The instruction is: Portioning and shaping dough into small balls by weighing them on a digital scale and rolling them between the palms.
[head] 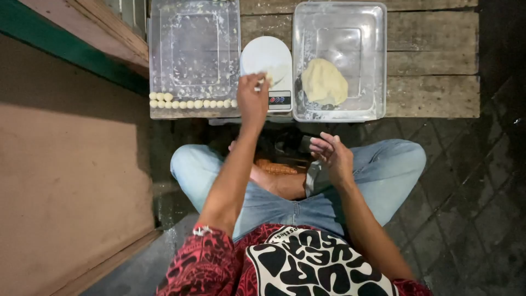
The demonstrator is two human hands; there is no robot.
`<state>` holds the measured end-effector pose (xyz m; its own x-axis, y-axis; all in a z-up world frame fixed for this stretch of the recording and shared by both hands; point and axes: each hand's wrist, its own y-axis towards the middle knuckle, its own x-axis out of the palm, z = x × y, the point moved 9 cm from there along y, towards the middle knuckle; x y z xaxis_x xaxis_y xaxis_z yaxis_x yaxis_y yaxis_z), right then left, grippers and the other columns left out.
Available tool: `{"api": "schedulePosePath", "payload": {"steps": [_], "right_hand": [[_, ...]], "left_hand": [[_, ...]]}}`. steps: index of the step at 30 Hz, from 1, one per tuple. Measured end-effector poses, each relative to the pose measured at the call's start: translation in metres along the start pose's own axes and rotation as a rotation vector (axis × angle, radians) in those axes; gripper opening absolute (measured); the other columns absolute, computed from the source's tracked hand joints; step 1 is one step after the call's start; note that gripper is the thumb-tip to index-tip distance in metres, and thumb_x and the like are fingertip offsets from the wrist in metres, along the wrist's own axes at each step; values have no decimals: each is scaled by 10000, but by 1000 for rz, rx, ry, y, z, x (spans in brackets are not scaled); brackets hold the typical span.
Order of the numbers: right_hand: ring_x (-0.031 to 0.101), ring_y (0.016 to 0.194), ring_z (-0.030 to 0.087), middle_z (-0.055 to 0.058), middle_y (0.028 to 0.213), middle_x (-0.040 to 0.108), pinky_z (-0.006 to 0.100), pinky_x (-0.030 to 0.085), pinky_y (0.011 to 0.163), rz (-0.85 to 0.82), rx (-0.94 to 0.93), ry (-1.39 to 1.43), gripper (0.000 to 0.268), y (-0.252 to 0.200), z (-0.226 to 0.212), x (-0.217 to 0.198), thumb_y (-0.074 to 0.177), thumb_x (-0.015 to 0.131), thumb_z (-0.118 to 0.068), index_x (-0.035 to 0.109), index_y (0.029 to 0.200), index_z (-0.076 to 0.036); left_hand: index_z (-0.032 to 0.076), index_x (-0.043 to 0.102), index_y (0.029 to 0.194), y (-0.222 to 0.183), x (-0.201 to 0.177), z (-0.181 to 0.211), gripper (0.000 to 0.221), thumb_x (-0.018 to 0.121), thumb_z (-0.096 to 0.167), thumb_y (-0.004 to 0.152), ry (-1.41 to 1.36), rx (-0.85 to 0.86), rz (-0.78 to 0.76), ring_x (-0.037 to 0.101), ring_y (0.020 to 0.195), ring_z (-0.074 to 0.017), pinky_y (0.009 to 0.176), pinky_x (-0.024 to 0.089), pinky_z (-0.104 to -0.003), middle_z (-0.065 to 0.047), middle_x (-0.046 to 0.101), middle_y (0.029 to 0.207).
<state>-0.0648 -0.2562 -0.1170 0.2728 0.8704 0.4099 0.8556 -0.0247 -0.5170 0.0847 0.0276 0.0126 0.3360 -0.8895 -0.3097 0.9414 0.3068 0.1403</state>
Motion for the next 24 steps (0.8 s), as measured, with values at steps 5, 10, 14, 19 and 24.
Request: {"api": "schedulePosePath", "payload": {"steps": [5,10,14,19,24], "right_hand": [[762,1015,313,235,1195,730,461,623,908,29,-42,-12,534,-3,-3,0,1090,463,-456,594,1393,-36],[759,1014,300,237,1195,728,442,623,890,17,-75,-28,541,4,-4,2,1094,463,-446,578,1410,-22],[764,946,328,277,1136,733,448,630,866,62,-49,-40,449,1,3,0,1069,543,-290,599,1371,37],[766,857,314,253,1022,750,446,647,798,71,-91,-220,342,6,10,-2,986,716,-159,688,1283,8],[736,730,222,192,865,748,354,635,696,61,-211,-531,302,1,8,12,884,835,-138,776,1163,-41]], "left_hand": [[117,764,1003,57,27,1,111,778,145,896,415,219,12,697,891,-282,813,580,-409,-47,684,875],[53,723,1024,50,32,0,166,650,201,1011,419,159,-63,645,970,-326,827,565,-427,-122,660,950],[-47,684,1089,-33,9,37,176,625,102,1014,324,414,59,655,975,-422,916,525,-470,-250,653,971],[-5,720,1026,-157,30,-43,243,662,226,979,256,180,-211,672,911,-449,787,550,-518,-262,692,900],[140,712,1054,-218,79,-96,262,611,351,937,561,55,-828,691,1019,-366,857,594,-482,-121,695,1018]]}}
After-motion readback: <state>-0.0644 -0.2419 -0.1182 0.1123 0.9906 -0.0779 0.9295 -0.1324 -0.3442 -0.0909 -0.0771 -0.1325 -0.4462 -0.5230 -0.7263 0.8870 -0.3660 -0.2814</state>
